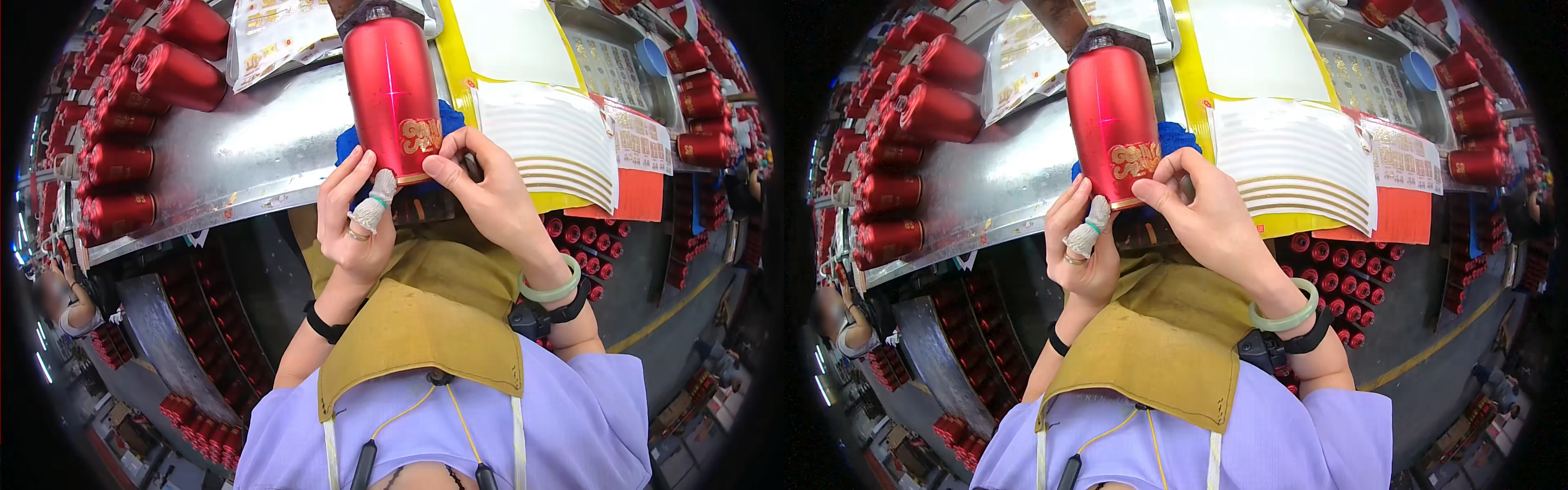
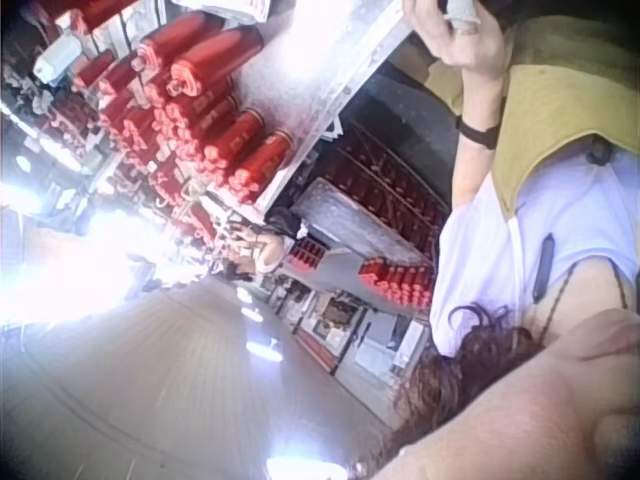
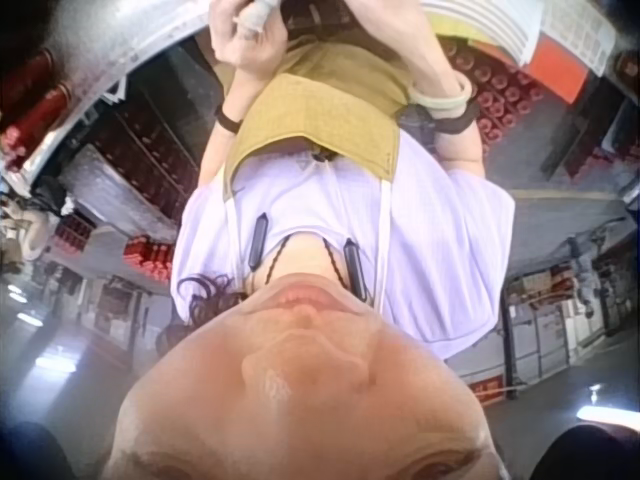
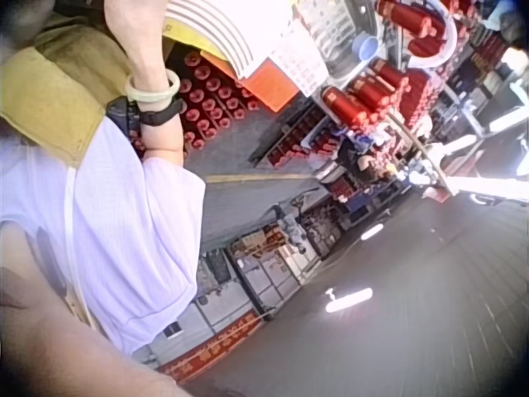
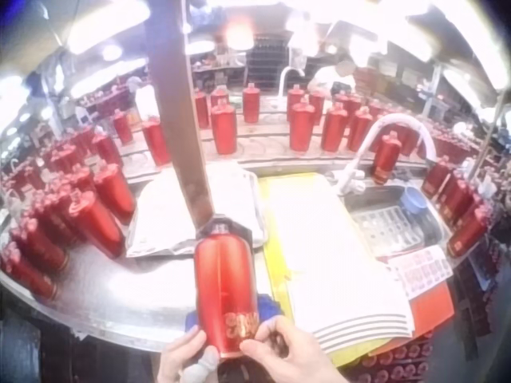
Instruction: Manually applying decorative labels and stickers to red bottles on an assembly line.
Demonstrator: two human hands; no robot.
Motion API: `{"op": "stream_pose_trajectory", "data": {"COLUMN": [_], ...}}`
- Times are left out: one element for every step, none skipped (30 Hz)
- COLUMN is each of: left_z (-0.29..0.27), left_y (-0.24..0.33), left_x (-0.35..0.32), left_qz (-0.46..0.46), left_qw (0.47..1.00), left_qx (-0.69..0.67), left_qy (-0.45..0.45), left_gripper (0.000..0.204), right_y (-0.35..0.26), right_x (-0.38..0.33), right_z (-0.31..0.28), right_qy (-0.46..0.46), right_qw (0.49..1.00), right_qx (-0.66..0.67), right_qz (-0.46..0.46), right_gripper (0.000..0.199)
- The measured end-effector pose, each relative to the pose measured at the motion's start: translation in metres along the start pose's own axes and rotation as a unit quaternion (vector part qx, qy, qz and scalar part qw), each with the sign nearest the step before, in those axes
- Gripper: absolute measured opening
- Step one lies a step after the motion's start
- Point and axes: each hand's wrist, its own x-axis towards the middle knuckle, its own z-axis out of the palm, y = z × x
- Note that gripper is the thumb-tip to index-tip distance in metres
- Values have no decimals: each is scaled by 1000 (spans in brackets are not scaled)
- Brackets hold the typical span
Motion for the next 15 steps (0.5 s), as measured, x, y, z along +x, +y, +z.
{"op": "stream_pose_trajectory", "data": {"left_z": [1,1,0,0,-1,-1,-2,-2,-2,-2,-1,2,6,7,7], "left_y": [1,1,1,1,1,0,0,0,2,4,7,9,11,13,14], "left_x": [-1,-1,-1,-1,0,0,1,1,3,3,3,2,-1,-2,-3], "left_qz": [0,-1,0,4,8,7,21,34,33,37,41,39,-8,-56,-45], "left_qw": [1000,1000,1000,1000,1000,1000,1000,999,999,998,998,998,999,998,998], "left_qx": [-1,-3,-3,1,4,3,13,23,24,38,52,54,42,30,48], "left_qy": [4,7,7,1,-5,-4,-11,-17,-17,-20,-22,-21,-6,10,-19], "left_gripper": [28,29,29,29,29,29,28,27,27,29,30,30,37,44,62], "right_y": [-2,-5,-6,0,2,3,4,6,9,10,8,2,-3,-6,-4], "right_x": [-1,-2,-3,-4,-3,-3,-2,-1,0,0,0,-1,-3,-4,-4], "right_z": [1,2,3,4,3,1,-1,-2,-3,-3,-5,-6,-7,-8,-10], "right_qy": [-1,-3,-3,10,10,-2,-15,-14,-19,-25,-26,-24,-23,-13,-14], "right_qw": [1000,1000,999,1000,1000,1000,999,999,999,998,998,997,995,997,997], "right_qx": [0,12,24,3,4,19,34,33,44,54,54,72,89,73,74], "right_qz": [0,14,27,7,7,9,10,11,4,-2,-1,13,27,-13,-13], "right_gripper": [30,31,31,29,29,29,30,30,30,30,30,30,31,28,28]}}
